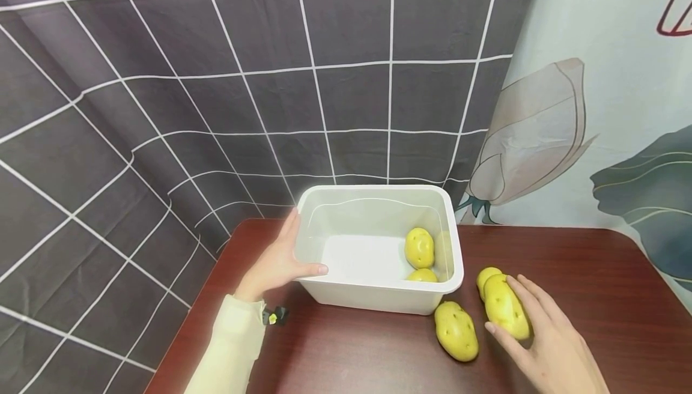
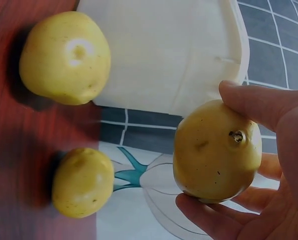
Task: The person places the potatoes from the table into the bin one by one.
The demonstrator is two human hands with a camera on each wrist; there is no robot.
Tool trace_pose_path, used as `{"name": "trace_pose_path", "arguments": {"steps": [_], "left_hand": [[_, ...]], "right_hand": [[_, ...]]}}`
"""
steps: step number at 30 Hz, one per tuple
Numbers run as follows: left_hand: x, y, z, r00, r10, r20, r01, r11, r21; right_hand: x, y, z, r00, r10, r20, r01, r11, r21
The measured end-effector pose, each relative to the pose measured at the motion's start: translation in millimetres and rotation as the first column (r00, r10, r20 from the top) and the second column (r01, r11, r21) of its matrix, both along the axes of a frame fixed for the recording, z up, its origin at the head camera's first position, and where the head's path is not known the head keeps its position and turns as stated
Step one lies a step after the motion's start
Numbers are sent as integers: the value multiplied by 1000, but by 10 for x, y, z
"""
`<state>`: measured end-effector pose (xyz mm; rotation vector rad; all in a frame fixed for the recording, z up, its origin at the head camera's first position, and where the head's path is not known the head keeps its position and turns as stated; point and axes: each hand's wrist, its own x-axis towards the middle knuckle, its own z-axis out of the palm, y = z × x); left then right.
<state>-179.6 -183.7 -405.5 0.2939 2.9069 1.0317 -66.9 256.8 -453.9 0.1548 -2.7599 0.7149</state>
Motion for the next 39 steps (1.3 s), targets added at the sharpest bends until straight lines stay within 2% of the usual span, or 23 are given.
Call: {"name": "trace_pose_path", "arguments": {"steps": [10,19,27,34,39], "left_hand": [[-1,7,6,1000,8,-1,-8,1000,-7],[8,4,18,1000,7,2,-7,1000,-8],[13,5,30,1000,3,-9,-3,1000,-7],[7,4,19,1000,8,1,-8,1000,-4],[12,4,19,1000,6,-9,-6,1000,-1]], "right_hand": [[-48,5,109,999,5,-48,-5,1000,0],[-61,22,177,988,49,-145,-54,998,-32],[-77,-8,233,991,48,-124,-52,998,-28],[-107,-19,306,979,80,-190,-83,996,-12],[-131,-33,361,981,81,-178,-85,996,-15]]}}
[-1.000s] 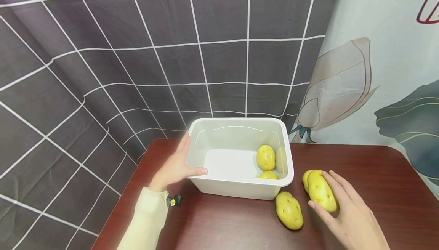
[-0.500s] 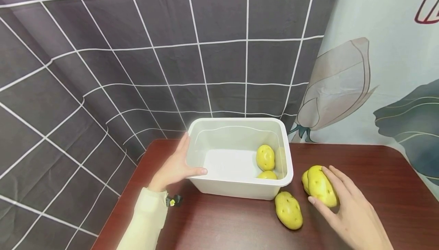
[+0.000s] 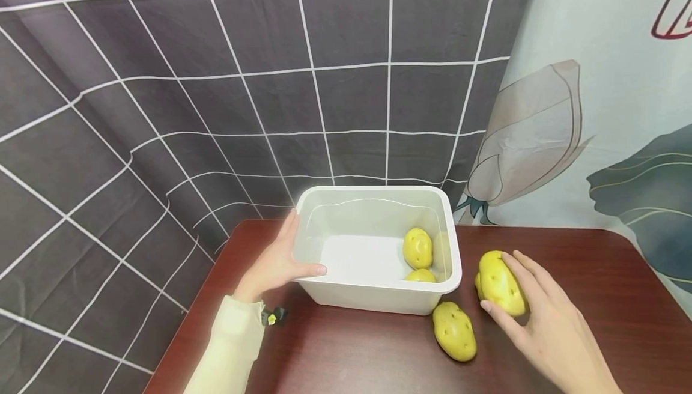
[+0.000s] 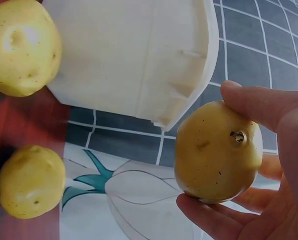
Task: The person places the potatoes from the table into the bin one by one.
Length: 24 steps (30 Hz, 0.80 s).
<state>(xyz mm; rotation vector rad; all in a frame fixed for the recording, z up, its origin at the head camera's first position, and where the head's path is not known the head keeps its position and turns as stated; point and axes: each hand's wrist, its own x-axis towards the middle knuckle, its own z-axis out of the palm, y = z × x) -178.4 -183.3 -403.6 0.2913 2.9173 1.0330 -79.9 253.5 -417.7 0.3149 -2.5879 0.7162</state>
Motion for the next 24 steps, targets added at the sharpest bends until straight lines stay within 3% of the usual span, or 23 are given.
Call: {"name": "trace_pose_path", "arguments": {"steps": [4,14,24], "left_hand": [[1,0,-3,1000,-4,-6,4,1000,4],[-6,3,-6,1000,-4,0,4,1000,5],[3,4,9,1000,-3,4,3,1000,2]], "right_hand": [[-23,-12,55,1000,0,19,0,1000,-6],[-74,-36,102,998,27,-63,-26,999,20],[-114,-71,152,998,38,-42,-36,999,34]]}}
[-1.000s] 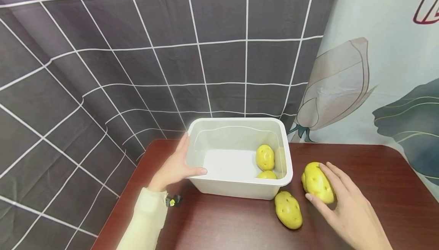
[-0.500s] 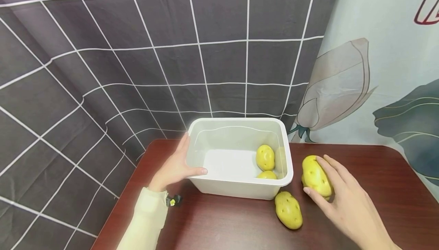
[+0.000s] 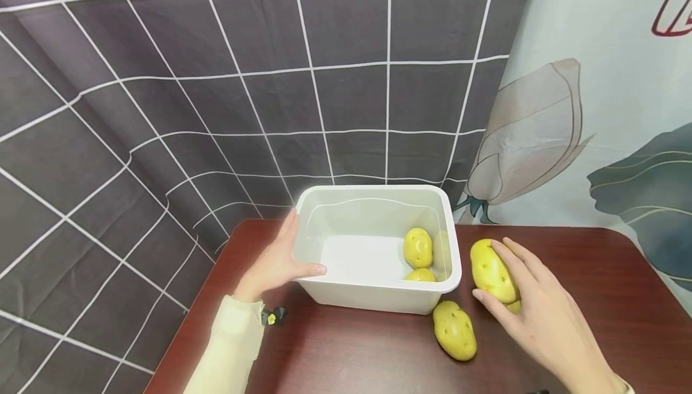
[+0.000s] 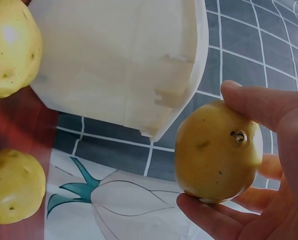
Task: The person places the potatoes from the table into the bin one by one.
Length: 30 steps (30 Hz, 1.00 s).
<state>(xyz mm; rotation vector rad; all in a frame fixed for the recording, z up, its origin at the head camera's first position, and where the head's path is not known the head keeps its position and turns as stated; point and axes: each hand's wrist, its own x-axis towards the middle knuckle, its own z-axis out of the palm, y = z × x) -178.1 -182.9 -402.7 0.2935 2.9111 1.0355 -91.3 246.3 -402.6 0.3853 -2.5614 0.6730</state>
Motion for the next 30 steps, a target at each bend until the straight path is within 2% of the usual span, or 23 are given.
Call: {"name": "trace_pose_path", "arguments": {"steps": [14,30], "left_hand": [[-25,-11,-17,1000,1,20,-1,1000,2],[-18,-4,-18,1000,2,2,-2,1000,-5]], "right_hand": [[-55,-50,86,1000,11,18,-11,1000,4],[-89,-99,143,999,27,25,-27,1000,-3]]}}
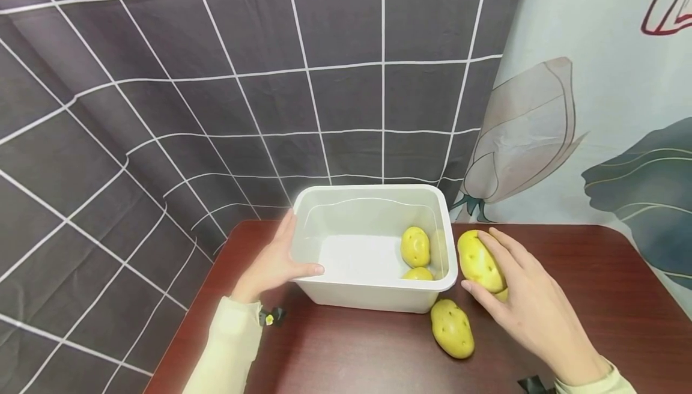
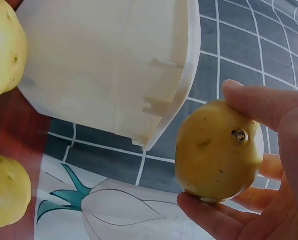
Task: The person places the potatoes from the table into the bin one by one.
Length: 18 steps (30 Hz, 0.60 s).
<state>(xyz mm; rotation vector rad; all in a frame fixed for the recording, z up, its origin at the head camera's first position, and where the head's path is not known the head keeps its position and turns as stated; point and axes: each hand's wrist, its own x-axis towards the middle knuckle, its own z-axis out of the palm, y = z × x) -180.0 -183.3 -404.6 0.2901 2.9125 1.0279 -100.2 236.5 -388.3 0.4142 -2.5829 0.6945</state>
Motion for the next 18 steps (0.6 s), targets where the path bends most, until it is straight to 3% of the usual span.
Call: {"name": "trace_pose_path", "arguments": {"steps": [18], "left_hand": [[13,-2,-6,1000,9,2,-9,1000,6]], "right_hand": [[-68,-84,57,999,38,-25,-37,999,25]]}}
